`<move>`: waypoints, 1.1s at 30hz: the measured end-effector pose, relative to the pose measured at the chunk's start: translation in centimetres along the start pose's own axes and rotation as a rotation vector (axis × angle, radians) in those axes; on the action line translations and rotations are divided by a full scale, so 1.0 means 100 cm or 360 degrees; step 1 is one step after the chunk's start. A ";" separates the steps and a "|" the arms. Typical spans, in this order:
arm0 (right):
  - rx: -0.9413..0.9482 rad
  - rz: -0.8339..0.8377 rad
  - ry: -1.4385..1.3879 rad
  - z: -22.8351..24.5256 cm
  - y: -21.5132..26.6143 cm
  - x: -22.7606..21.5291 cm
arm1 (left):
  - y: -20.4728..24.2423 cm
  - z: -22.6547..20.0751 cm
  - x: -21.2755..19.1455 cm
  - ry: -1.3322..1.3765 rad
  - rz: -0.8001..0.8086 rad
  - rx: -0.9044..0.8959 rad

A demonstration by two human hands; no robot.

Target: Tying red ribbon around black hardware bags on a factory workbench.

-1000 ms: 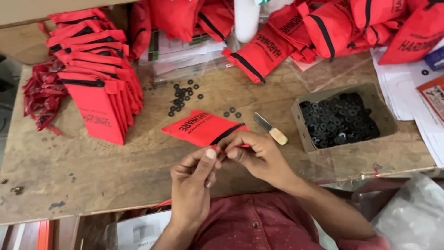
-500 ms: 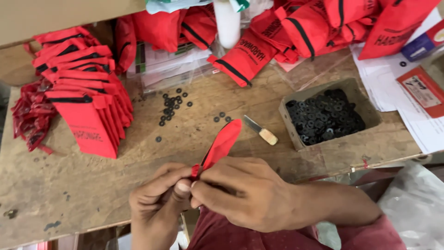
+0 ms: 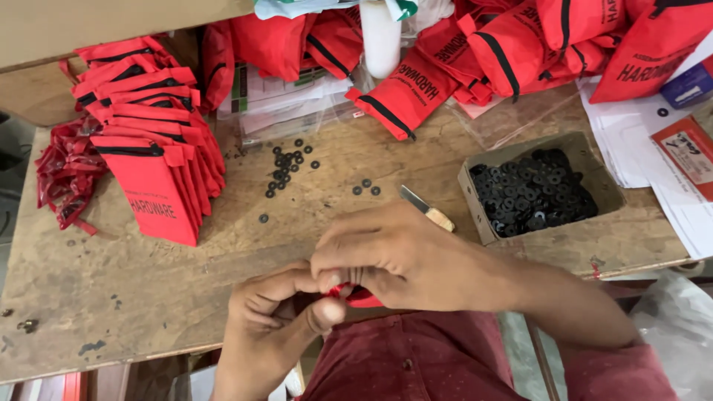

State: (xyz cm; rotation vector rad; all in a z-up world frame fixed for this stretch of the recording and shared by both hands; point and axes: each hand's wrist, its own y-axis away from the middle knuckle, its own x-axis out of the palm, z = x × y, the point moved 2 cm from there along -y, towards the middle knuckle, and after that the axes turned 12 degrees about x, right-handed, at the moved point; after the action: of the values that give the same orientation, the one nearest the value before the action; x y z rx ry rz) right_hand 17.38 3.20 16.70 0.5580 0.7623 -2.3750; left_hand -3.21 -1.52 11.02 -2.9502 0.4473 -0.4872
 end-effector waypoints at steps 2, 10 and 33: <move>0.0082 -0.0033 -0.0113 -0.007 0.003 0.006 | 0.002 -0.011 0.006 -0.0406 0.0019 0.0097; 0.0235 -0.0266 -0.0556 -0.029 0.023 0.038 | 0.003 -0.037 0.036 -0.1963 -0.0243 0.0833; 0.0772 0.0043 -0.1410 -0.054 0.037 0.048 | -0.001 -0.027 0.032 -0.2076 -0.0118 0.1883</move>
State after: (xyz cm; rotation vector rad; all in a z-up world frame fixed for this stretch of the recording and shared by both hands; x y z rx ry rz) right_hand 17.31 2.25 8.63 -0.3233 -0.2136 -2.4240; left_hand -1.15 -2.62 14.51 -1.5763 -0.1256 0.8628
